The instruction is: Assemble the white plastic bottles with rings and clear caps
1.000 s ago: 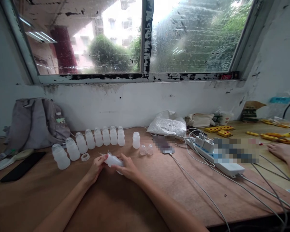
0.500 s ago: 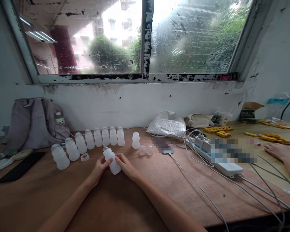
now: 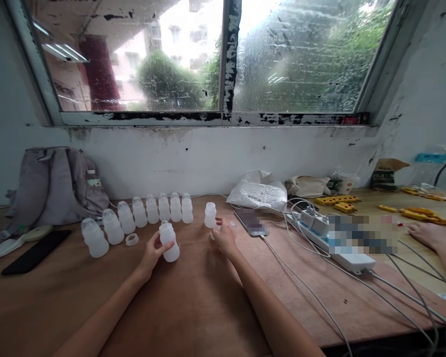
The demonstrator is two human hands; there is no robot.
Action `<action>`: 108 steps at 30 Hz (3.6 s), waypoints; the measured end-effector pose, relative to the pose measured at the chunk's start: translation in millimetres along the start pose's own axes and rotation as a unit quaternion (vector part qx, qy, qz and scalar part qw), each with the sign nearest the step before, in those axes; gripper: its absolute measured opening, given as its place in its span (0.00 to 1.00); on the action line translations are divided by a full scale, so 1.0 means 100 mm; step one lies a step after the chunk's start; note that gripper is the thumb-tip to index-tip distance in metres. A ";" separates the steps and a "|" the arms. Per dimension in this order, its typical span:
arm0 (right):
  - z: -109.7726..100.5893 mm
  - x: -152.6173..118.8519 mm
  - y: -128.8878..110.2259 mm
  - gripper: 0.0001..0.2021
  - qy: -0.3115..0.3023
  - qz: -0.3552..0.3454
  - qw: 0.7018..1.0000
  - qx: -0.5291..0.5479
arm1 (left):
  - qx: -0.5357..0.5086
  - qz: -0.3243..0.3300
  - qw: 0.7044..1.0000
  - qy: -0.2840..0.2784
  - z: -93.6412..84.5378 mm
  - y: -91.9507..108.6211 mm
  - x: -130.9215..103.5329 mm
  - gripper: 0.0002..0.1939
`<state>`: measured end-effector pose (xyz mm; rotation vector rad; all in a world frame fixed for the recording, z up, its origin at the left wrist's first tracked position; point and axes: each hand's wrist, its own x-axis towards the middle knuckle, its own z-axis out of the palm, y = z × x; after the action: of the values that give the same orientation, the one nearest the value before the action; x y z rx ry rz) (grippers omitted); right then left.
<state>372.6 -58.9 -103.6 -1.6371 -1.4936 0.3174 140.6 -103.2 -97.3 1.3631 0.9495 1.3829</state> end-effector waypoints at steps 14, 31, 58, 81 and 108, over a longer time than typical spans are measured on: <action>-0.10 -0.05 -0.13 0.15 -0.121 0.069 0.955 0.261 | 0.127 0.047 0.991 0.017 -0.05 -0.13 0.03 0.27; -0.08 -0.09 -0.22 0.17 -0.167 0.018 0.855 0.490 | 0.136 0.030 0.989 -0.049 -0.01 -0.01 -0.03 0.18; 0.02 -0.30 -0.36 0.17 -0.264 -0.012 0.867 0.422 | 0.151 0.031 0.987 -0.036 -0.03 -0.08 -0.01 0.16; 0.15 -0.30 -0.28 0.14 -0.272 -0.019 0.865 0.422 | 0.236 0.069 0.969 -0.038 -0.03 -0.13 -0.03 0.18; -0.07 -0.15 -0.57 0.13 -0.137 -0.139 0.944 0.265 | 0.313 0.176 0.933 -0.001 -0.10 -0.16 0.03 0.21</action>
<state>335.3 -81.3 -63.6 -0.9697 -1.6390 0.7406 132.1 -95.3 -112.4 2.0944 1.2516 1.3893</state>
